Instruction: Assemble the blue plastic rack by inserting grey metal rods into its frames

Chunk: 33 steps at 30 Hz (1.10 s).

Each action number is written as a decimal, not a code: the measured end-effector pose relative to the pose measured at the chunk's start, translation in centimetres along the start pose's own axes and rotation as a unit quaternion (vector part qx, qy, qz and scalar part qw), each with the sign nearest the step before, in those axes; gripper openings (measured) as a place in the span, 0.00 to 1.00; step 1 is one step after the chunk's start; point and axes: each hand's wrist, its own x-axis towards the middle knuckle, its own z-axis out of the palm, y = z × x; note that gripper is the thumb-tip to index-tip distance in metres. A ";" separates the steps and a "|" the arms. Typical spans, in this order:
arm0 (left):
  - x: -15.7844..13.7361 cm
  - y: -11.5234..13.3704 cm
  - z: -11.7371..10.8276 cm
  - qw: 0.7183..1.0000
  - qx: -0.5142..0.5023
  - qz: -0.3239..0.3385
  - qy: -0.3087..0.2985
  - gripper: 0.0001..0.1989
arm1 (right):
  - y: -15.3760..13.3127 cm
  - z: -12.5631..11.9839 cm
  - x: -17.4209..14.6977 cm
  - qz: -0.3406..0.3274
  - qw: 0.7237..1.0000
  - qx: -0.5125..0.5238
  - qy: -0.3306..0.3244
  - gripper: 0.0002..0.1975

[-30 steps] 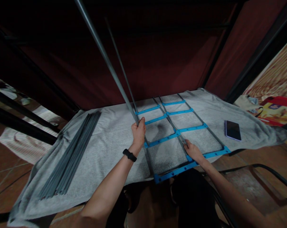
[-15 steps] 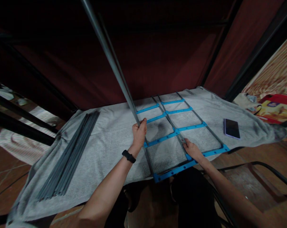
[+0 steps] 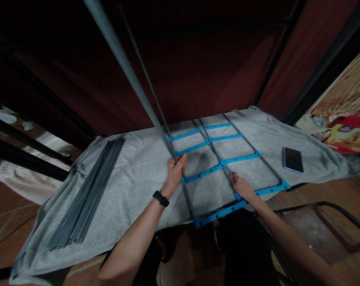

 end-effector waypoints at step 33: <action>0.6 0.7 0.5 0.997 0.049 -0.023 -0.055 0.28 | -1.5 -1.6 -1.1 0.005 1.000 0.002 -0.015 0.24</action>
